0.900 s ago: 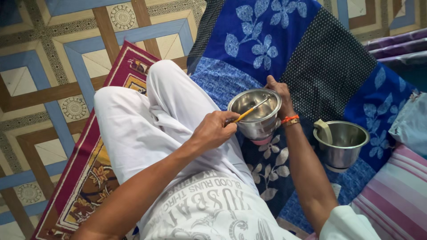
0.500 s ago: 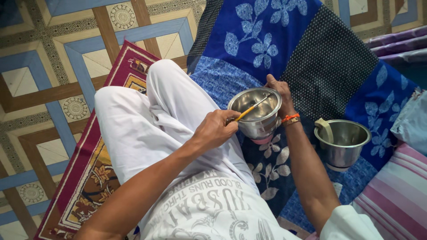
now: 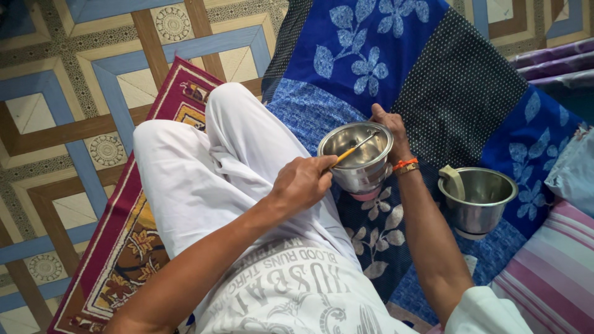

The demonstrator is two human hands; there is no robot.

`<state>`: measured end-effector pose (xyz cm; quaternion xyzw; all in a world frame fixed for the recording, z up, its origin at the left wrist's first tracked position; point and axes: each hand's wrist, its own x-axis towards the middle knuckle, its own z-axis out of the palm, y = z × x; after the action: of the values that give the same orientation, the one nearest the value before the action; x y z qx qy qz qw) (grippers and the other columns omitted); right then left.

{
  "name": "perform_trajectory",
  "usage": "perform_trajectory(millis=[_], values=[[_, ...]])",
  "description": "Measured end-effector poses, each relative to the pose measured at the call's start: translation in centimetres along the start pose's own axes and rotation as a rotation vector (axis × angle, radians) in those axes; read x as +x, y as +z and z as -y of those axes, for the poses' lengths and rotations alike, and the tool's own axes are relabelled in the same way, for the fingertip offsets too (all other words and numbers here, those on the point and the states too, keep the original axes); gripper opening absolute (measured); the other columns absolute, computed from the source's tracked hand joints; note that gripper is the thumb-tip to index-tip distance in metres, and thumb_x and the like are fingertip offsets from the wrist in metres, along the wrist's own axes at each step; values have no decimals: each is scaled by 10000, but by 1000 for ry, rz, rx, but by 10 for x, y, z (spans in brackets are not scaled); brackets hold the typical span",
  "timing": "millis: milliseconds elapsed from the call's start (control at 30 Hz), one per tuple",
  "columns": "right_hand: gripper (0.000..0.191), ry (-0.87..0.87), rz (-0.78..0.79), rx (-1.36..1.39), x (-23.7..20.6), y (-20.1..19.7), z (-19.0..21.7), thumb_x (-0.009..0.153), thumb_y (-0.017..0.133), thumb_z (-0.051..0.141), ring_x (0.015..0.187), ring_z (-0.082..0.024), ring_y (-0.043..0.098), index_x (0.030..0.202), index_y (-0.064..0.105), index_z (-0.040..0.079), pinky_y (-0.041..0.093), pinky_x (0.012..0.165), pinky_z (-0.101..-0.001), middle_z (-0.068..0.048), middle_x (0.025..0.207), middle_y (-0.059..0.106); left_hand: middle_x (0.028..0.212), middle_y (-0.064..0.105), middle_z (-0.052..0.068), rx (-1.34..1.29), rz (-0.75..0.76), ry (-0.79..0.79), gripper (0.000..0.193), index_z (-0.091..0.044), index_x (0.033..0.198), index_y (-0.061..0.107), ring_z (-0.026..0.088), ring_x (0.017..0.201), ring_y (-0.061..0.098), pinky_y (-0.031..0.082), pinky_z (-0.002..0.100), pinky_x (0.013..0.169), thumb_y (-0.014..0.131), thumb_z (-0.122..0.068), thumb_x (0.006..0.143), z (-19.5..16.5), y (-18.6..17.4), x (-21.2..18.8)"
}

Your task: The person lies on a bed holding a stainless steel mixer jar with a pink base and uses a screwdriver to work on the blade coupling at the bottom of the jar, turning it repeatedly. They then fit the jar onto a white mixer base and continue working on the assembly with the screwdriver.

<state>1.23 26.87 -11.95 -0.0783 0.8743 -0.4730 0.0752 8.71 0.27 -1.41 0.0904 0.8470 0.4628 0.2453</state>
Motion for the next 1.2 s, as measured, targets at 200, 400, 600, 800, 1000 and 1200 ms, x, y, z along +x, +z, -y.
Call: perform_trajectory(millis=[200, 400, 600, 800, 1000, 1200], values=[[603, 196, -6, 125, -3, -1, -3, 1156, 421, 328, 549, -162, 605, 744, 702, -12, 495, 538, -314, -81, 633, 651, 948, 741, 158, 56, -139, 170, 383, -99, 1251, 706, 353, 842, 724, 563, 475, 781, 642, -122, 874, 2, 6, -8], [600, 63, 10, 28, 0, 1, -3, 1143, 417, 340, 548, -165, 618, 751, 705, -11, 501, 546, -315, -86, 639, 660, 839, 648, 184, 217, -144, 218, 419, -71, 1280, 660, 370, 723, 684, 545, 510, 655, 696, -153, 870, 2, 10, -13], [589, 108, 2, 42, 2, 3, -2, 1143, 422, 318, 538, -172, 613, 741, 701, -9, 499, 535, -311, -85, 628, 657, 887, 654, 171, 177, -176, 242, 429, -84, 1248, 676, 336, 823, 680, 551, 465, 721, 690, -130, 821, 6, 7, -12], [570, -25, -1, -32, 3, 5, -3, 1142, 425, 308, 528, -160, 606, 747, 688, -8, 494, 517, -300, -82, 621, 641, 864, 713, 152, -189, -113, -14, 397, -55, 1240, 685, 247, 725, 684, 559, 396, 674, 697, -175, 861, 11, 1, 3], [610, 74, -3, 52, 3, 4, -7, 1136, 430, 375, 520, -144, 577, 722, 677, 2, 476, 520, -308, -71, 602, 620, 782, 689, 87, -872, 256, -454, 392, 28, 1288, 640, 91, 502, 560, 442, 258, 426, 564, -148, 946, 30, -2, 18], [577, 305, -8, 300, 8, -2, -17, 1099, 493, 394, 522, -103, 544, 718, 690, 8, 435, 502, -294, -37, 604, 626, 780, 635, 7, -1283, 345, -516, 416, -61, 1357, 591, 33, 453, 482, 405, 219, 392, 592, -132, 947, 34, 13, 17]])
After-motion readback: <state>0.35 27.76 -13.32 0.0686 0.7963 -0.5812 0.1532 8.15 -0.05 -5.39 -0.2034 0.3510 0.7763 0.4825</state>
